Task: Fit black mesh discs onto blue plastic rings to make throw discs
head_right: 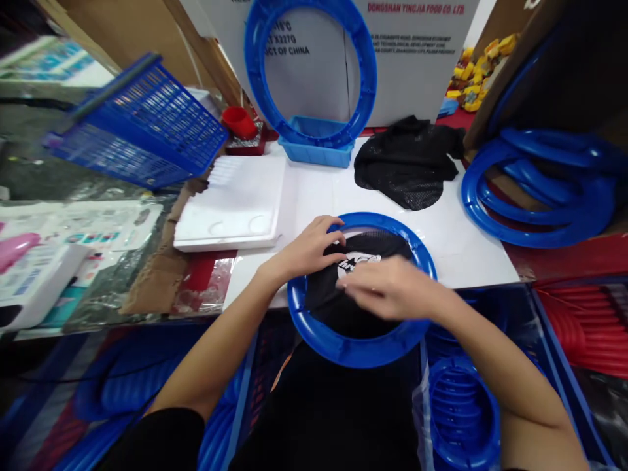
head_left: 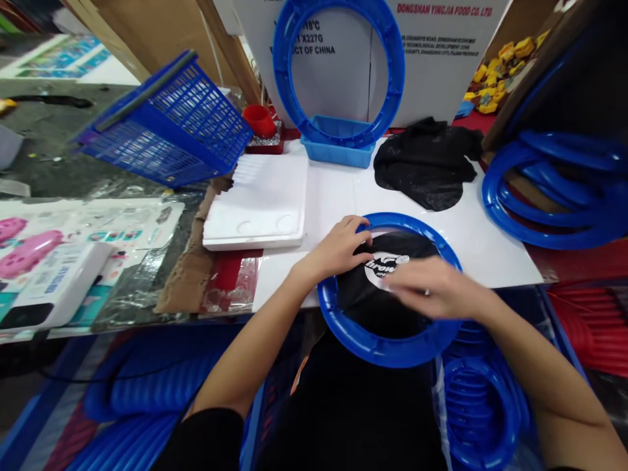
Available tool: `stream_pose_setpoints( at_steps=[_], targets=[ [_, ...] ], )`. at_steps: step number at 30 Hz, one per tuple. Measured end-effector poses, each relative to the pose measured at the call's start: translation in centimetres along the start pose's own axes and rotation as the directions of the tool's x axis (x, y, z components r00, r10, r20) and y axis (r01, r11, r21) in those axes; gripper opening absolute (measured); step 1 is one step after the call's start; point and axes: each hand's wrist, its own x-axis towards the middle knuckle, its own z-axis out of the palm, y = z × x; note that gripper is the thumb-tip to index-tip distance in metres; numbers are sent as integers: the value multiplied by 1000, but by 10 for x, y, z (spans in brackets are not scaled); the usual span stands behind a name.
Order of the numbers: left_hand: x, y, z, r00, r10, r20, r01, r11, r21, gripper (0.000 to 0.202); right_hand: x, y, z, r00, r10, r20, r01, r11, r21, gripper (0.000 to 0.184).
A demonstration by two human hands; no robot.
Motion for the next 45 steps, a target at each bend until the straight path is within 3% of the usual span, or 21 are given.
stream_pose_setpoints(
  at_steps=[2, 5, 7, 9, 13, 19, 23, 29, 35, 39, 45],
  targets=[
    [13, -13, -6, 992, 106, 67, -98, 989, -109, 16, 13, 41, -10, 987, 133, -92, -146, 977, -156, 24],
    [32, -25, -12, 981, 158, 112, -132, 968, -213, 16, 31, 100, -4, 989, 149, -23, -151, 971, -185, 17],
    [38, -28, -11, 982, 159, 100, -129, 958, -255, 18, 38, 125, 9, 990, 143, -2, -142, 982, -121, 18],
    [37, -27, -9, 987, 140, 79, -114, 955, -273, 19, 39, 135, 21, 989, 147, -23, -149, 987, -60, 15],
    [27, -20, -7, 994, 96, 46, -79, 955, -285, 11, 34, 130, 25, 982, 179, -58, -176, 983, 58, 15],
    [32, -13, -7, 989, 90, -118, -118, 960, -254, 9, 35, 124, 17, 975, 210, -69, -198, 969, 149, 22],
    [37, -16, 0, 993, 37, -110, -55, 984, -168, 5, 38, 126, 16, 961, 256, -108, -221, 939, 264, 11],
    [45, -15, 1, 991, -70, -113, 18, 912, -409, 8, 42, 129, 12, 880, 447, -160, -338, 826, 450, 8],
    [57, -13, 3, 987, -154, -48, 119, 896, -428, 8, 45, 134, 11, 853, 509, -116, -388, 767, 511, 8],
    [55, -14, 4, 990, -105, -91, 64, 925, -375, 13, 43, 131, 11, 850, 513, -118, -400, 775, 488, 9],
    [50, -10, -1, 991, -112, -78, 61, 874, -482, 15, 41, 125, 15, 824, 529, -204, -354, 761, 543, 10]
  ],
)
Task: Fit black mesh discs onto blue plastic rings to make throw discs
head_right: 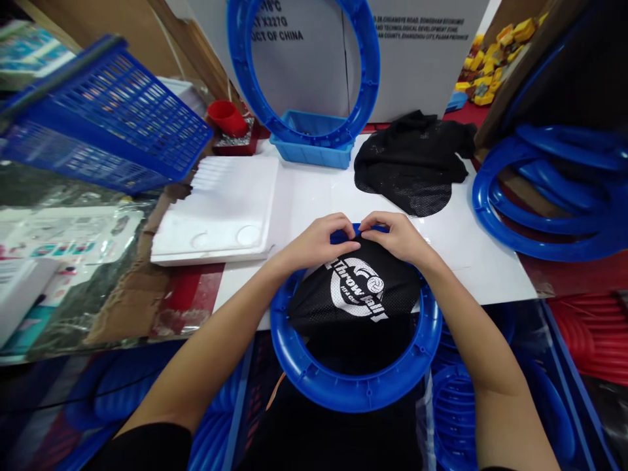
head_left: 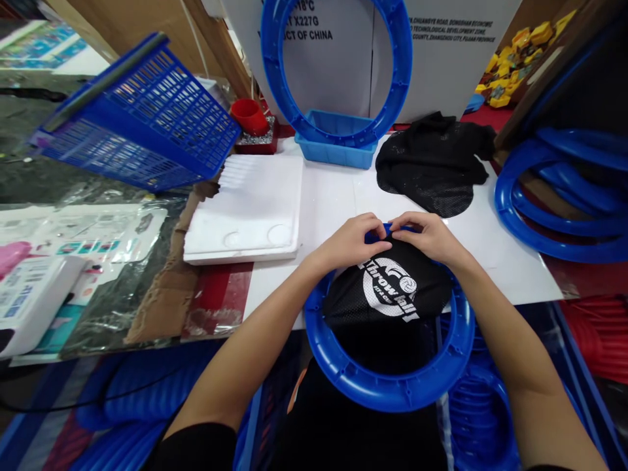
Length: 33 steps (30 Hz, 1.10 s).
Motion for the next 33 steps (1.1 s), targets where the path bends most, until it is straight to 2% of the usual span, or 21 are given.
stream_pose_setpoints(
  at_steps=[2, 4, 7, 11, 17, 26, 33],
  targets=[
    [1, -1, 1, 998, -61, -8, 61, 997, -56, 14, 0, 0, 1, 1000, -1, -22, 1, 1000, 3, 14],
    [3, -4, 2, 991, -116, -60, 108, 986, -126, 15, 2, -1, 2, 999, -3, -36, 2, 1000, -15, 17],
    [5, -7, 6, 986, -125, -110, 103, 976, -189, 18, 2, -3, 2, 999, -22, -40, 18, 996, -92, 11],
    [4, -7, 8, 989, -99, -107, 83, 986, -148, 7, 1, -3, 0, 995, -97, -18, 91, 970, -226, 15],
    [2, -5, 7, 988, -85, -131, 74, 994, -84, 9, 1, 1, -2, 979, -201, 40, 203, 926, -317, 19],
    [1, -6, 7, 993, -48, -109, 45, 998, -35, 7, -4, 3, -3, 969, -240, 50, 244, 920, -306, 24],
    [1, -8, 7, 995, 7, -101, -9, 1000, -16, 7, -5, 3, -2, 977, -213, 34, 211, 916, -341, 27]
  ],
)
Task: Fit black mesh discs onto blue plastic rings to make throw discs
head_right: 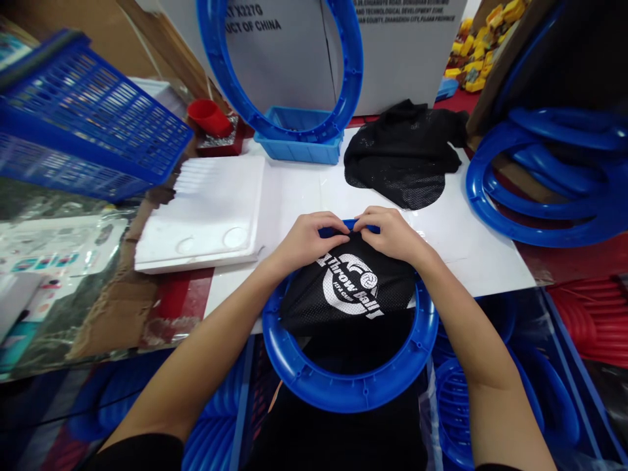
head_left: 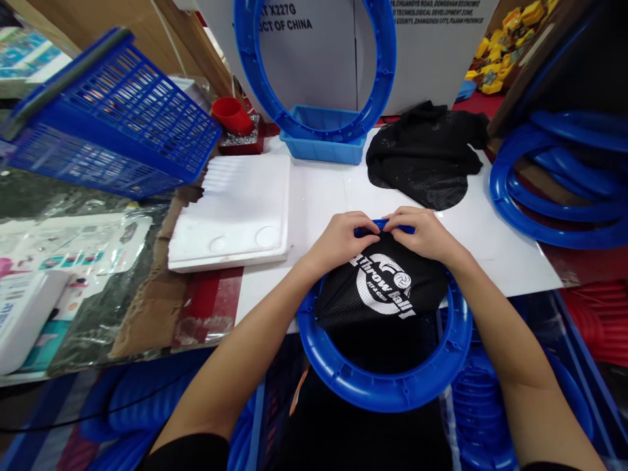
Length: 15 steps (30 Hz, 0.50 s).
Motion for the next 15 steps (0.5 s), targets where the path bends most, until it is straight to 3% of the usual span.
stream_pose_setpoints(
  at_steps=[7, 10, 13, 15],
  targets=[
    [-4, 2, 0, 994, 69, 88, -87, 971, 224, 10, 1, 5, 6, 999, -3, 52, 6, 999, -53, 30],
    [-5, 6, 0, 992, 43, 116, -80, 940, 331, 14, 2, 5, -4, 995, -16, 96, 24, 997, -74, 30],
    [-6, 9, -1, 999, -11, 41, -8, 898, 439, 11, -6, -11, -27, 998, -27, 51, 37, 980, -194, 29],
    [-7, 11, -4, 996, -73, -56, 91, 863, 498, 8, -23, -29, -44, 999, 26, -36, -36, 939, -342, 29]
  ],
)
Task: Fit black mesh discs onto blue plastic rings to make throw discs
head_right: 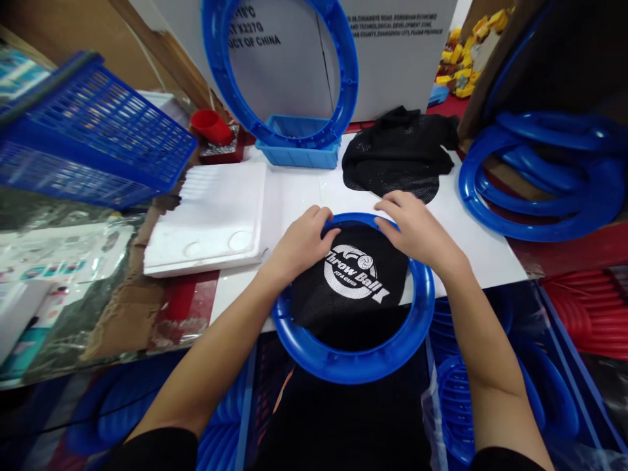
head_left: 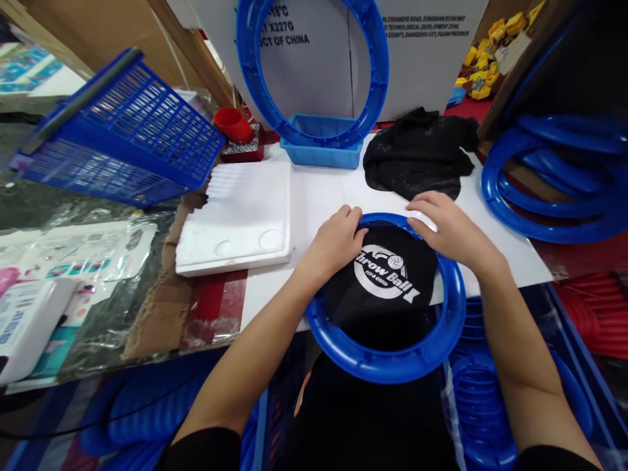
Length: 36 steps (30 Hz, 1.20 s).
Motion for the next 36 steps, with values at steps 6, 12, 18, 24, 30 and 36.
stream_pose_setpoints(
  at_steps=[6, 12, 18, 24, 30, 36],
  targets=[
    [-30, 1, -24, 972, -229, 45, 228, 973, 13, 24, -75, -30, -16, 917, 398, -39, -384, 850, -360, 26],
    [-75, 31, -74, 675, 94, 732, 208, 927, -311, 40, -76, -1, 22, 934, 341, -105, -355, 860, -366, 26],
    [-25, 40, -101, 530, 529, 663, 73, 750, -657, 20, -49, 25, 36, 984, 179, 0, -175, 964, -200, 13],
    [44, 11, -33, 845, 424, 326, -333, 894, -298, 19, -43, 31, 27, 990, 56, 126, -65, 996, 66, 6],
    [30, -13, 7, 841, 430, 328, -396, 903, -168, 26, -28, 9, 35, 988, 100, 118, -102, 995, 13, 20],
    [24, -13, 3, 906, 396, 153, -363, 909, -204, 7, -5, -24, 64, 998, 60, 5, -56, 952, -302, 22]
  ],
)
